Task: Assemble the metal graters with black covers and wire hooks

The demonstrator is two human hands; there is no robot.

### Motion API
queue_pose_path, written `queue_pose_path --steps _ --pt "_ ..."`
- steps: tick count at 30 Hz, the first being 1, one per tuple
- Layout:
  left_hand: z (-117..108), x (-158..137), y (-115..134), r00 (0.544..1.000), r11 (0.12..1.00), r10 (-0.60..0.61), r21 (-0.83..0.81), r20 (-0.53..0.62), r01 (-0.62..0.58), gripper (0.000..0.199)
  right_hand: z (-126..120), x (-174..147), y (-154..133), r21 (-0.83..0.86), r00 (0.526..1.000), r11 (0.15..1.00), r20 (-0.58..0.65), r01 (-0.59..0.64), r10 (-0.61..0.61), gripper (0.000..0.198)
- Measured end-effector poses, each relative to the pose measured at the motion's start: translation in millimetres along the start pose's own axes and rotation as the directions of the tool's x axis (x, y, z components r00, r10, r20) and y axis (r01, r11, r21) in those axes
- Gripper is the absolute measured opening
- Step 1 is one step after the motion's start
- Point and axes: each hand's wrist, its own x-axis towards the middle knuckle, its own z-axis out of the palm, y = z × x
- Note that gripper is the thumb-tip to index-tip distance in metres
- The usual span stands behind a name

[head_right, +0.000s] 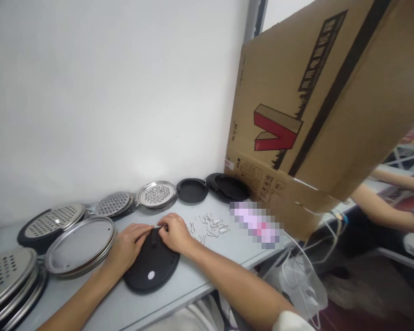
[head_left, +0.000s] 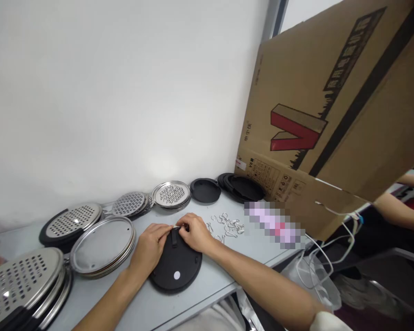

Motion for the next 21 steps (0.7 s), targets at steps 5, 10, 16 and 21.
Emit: queue_pose_path --steps 5,10,16,21 --pt "-18 -18 31 0.988 0.991 -0.105 0.100 0.115 0.094 0.046 -15 2 9 0.051 0.995 0.996 0.072 -0.067 0.063 0.028" --pt "-24 -61 64 0.904 0.969 -0.245 0.125 0.349 0.215 0.104 -24 3 12 0.088 0.981 0.992 0.182 -0.089 0.071 0.031" --pt "-19 -77 72 0.878 0.956 -0.282 0.038 0.387 0.290 0.108 -27 1 11 0.098 0.935 0.989 0.347 -0.109 0.069 0.032" --pt "-19 -75 73 0.893 0.960 -0.253 -0.017 0.373 0.279 0.101 -34 3 15 0.157 0.895 0.975 0.440 -0.160 0.076 0.033"
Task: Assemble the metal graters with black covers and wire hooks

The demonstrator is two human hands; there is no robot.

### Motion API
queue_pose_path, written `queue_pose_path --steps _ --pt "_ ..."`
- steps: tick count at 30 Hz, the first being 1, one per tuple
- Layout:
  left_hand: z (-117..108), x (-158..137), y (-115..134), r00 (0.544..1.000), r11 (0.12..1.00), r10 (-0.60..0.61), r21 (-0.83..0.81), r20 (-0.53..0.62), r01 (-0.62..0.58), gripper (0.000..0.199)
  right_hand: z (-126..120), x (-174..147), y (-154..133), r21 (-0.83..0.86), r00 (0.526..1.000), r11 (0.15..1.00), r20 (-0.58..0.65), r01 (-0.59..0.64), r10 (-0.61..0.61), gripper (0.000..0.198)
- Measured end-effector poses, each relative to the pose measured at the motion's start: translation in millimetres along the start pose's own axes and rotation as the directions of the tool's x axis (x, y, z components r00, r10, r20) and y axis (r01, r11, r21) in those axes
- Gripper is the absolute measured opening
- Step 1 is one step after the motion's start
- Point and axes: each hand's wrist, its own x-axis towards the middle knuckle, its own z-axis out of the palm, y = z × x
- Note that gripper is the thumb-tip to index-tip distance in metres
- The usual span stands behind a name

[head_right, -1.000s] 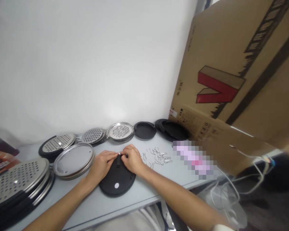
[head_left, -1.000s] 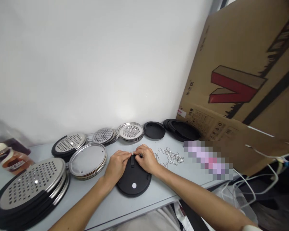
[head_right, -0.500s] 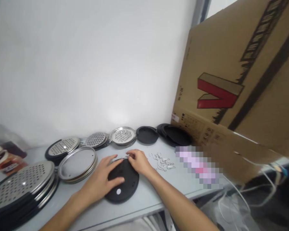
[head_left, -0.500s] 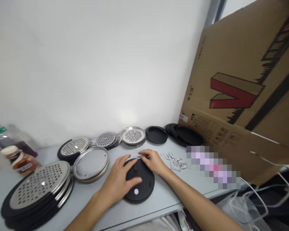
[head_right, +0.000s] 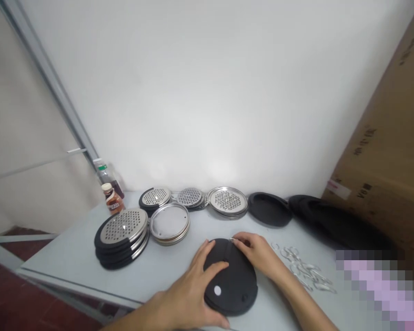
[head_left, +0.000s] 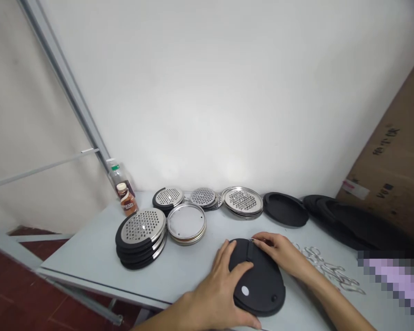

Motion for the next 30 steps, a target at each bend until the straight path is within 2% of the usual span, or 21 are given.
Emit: queue_pose_path --steps 3,5,8,11,13,16,18,20,22,25,27,30 --pt "-5 -3 -1 0.992 0.992 0.118 0.038 -0.051 -0.116 0.085 -3 -1 6 0.132 0.990 0.984 0.083 -0.123 0.112 0.036" --pt "-11 -6 -2 0.980 0.980 0.190 0.076 -0.060 -0.185 0.076 -4 -1 11 0.243 0.969 0.941 0.133 -0.235 0.208 0.038" --pt "-26 -9 1 0.975 0.975 0.207 0.099 -0.082 -0.199 0.060 -6 -3 14 0.365 0.944 0.872 0.170 -0.327 0.283 0.037" --pt "-43 -8 7 0.976 0.993 0.109 -0.012 -0.191 -0.113 0.039 -8 -5 10 0.429 0.923 0.818 0.221 -0.383 0.316 0.031" --pt "-55 -5 10 0.967 0.978 -0.034 -0.206 -0.252 -0.020 0.025 -9 -6 6 0.482 0.917 0.782 0.257 -0.396 0.306 0.027" --pt "-76 2 10 0.943 0.824 -0.233 -0.564 -0.237 0.062 0.028 -11 -9 -3 0.557 0.916 0.731 0.298 -0.395 0.268 0.033" --pt "-98 7 6 0.922 0.701 -0.314 -0.711 -0.227 0.063 0.033 -11 -10 -7 0.586 0.911 0.699 0.302 -0.410 0.281 0.033" --pt "-128 13 -4 0.881 0.615 -0.411 -0.785 -0.233 0.079 0.034 -10 -10 -9 0.597 0.906 0.681 0.285 -0.423 0.313 0.035" --pt "-162 18 -19 0.807 0.487 -0.544 -0.870 -0.231 0.079 0.025 -9 -10 -9 0.600 0.907 0.680 0.266 -0.422 0.327 0.040" --pt "-209 26 -51 0.742 0.414 -0.635 -0.906 -0.215 0.092 0.006 -8 -9 -8 0.612 0.917 0.683 0.267 -0.398 0.296 0.040" --pt "-231 31 -76 0.688 0.356 -0.698 -0.930 -0.198 0.095 0.004 -7 -9 -9 0.617 0.920 0.682 0.277 -0.392 0.278 0.037" --pt "-247 34 -113 0.594 0.255 -0.791 -0.961 -0.145 0.104 0.012 -6 -9 -10 0.618 0.920 0.681 0.290 -0.392 0.265 0.036"
